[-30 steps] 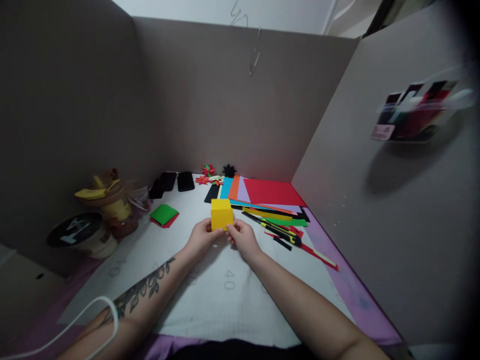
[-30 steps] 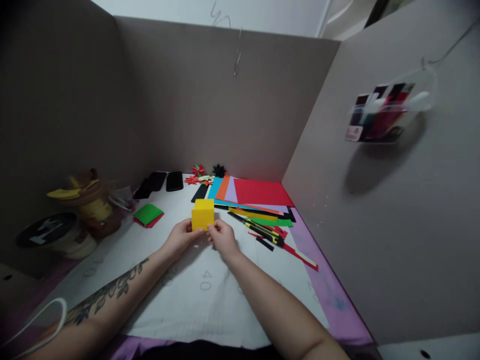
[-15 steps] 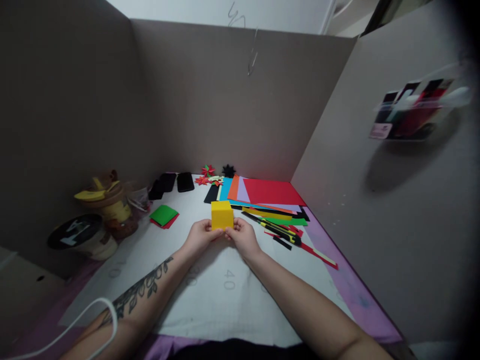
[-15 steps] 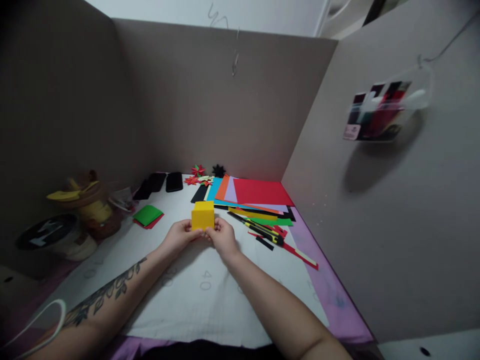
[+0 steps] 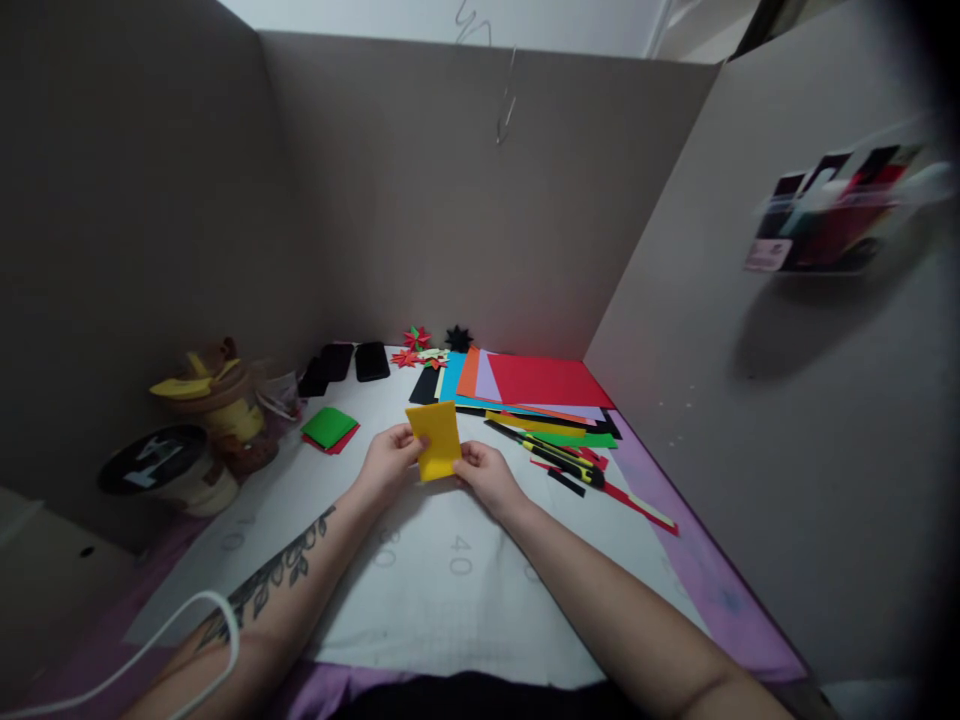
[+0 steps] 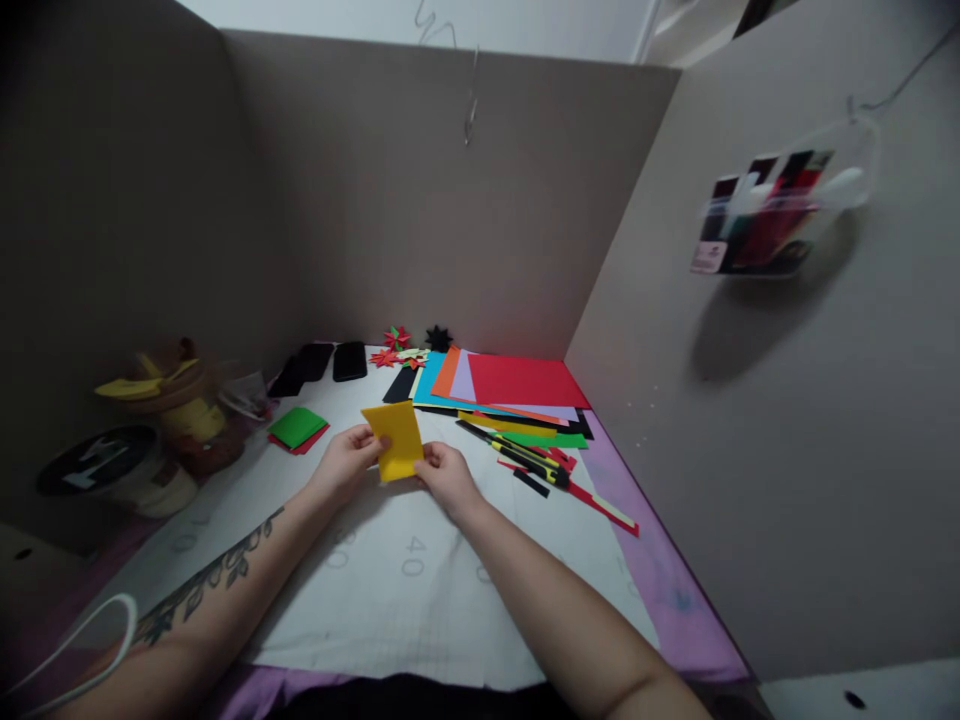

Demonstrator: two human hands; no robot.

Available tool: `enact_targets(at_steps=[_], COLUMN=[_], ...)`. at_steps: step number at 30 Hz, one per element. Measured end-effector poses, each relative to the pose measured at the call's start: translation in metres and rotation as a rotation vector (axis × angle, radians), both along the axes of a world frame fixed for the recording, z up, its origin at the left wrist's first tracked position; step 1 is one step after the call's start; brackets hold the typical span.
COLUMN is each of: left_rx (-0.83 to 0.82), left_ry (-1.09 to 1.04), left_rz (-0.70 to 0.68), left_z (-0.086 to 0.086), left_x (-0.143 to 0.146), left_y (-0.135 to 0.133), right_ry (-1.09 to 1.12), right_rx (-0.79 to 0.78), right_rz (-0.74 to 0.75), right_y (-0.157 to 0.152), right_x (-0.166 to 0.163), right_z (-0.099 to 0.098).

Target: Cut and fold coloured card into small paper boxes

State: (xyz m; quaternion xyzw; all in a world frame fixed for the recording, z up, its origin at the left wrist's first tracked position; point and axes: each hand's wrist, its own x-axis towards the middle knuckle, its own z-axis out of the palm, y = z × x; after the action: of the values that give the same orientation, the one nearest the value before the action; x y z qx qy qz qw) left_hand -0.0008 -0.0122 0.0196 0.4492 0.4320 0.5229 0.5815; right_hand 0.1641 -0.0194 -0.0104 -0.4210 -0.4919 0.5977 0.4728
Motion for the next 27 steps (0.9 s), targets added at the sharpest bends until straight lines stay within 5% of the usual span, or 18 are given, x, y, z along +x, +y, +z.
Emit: enact_targets(at_steps=[7,14,27], left_rx=[-0.072,-0.115,-0.045], left_ry=[0.013,0.014,0.116], left_rz=[-0.147,-0.418,-0.205], left_z=[0.000,0.000,-0.005], left_x=[0.006,-0.012,-0.008], left_y=[-0.007,-0.003,0.002], right_ry=[0.023,0.099,-0.011], right_rx=[0.052,-0.021,0.066], right_rz=[-0.154,-0.125,-0.238], right_y=[0.005,0.002,0.004], right_x=[0.001,0.007,0.005], right_z=[0.001,0.006,-0.002])
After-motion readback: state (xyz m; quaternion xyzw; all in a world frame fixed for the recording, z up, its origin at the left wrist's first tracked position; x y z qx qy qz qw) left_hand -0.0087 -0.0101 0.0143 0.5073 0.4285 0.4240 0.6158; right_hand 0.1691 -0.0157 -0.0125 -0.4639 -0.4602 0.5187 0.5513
